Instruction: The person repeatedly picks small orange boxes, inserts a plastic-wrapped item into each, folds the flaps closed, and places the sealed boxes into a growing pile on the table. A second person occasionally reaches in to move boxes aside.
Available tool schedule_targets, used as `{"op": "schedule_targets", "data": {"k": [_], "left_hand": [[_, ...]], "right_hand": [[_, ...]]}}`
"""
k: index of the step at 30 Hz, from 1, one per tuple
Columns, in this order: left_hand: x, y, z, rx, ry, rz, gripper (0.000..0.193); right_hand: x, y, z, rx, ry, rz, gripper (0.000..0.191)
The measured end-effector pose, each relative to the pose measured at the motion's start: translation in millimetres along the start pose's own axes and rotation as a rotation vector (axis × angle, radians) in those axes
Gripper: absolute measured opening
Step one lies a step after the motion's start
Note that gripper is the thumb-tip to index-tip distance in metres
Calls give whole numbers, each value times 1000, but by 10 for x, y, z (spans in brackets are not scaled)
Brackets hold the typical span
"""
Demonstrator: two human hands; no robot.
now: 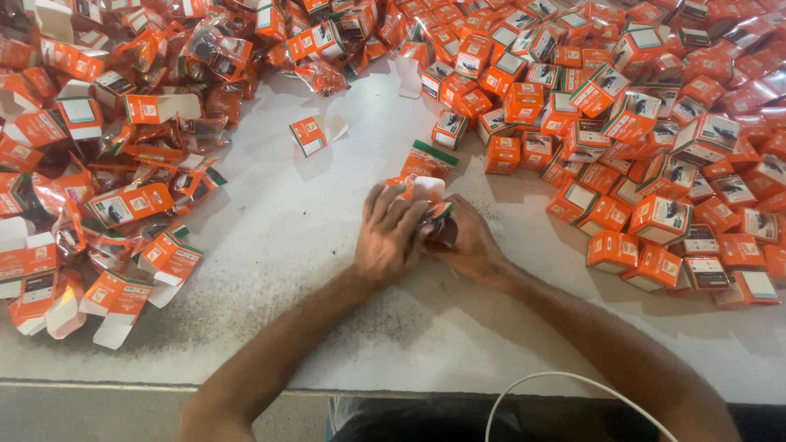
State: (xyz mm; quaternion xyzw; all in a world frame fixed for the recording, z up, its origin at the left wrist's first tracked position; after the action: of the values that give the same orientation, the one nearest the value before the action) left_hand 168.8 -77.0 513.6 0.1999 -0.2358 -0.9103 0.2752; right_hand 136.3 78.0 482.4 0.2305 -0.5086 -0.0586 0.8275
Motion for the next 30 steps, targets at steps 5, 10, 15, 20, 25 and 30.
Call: {"op": "schedule_targets", "data": {"k": [5,10,15,20,25,30], "left_hand": [[4,-61,85,32,103,63,20],[133,-129,195,111,277,47,25],[86,10,152,-134,301,-159,39],[484,-295,53,199,824,-392,34],[607,-398,112,149,711,-414,35],[639,-418,34,259,666,-758,35]], "right_hand": [[217,78,55,-72,211,-158,61],[154,66,87,-91,38,-226,54],[166,67,49,-82,99,-251,58],[64,74,19,-100,68,8,72],[32,19,15,-109,3,-23,63],[313,50,-34,-134,333,-349,53]]}}
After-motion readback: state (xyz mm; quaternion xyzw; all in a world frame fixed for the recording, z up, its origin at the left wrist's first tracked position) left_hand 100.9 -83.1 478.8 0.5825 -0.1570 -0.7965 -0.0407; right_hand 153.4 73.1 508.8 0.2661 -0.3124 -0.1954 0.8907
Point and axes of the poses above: each hand's wrist, its own z-axis towards the middle knuckle, its own y-axis out of the back of the hand, x = y × z, the point moved 6 cm from there along z, towards the middle knuckle, and after that the axes turned 2 degrees about -x, right-handed, at the moved point
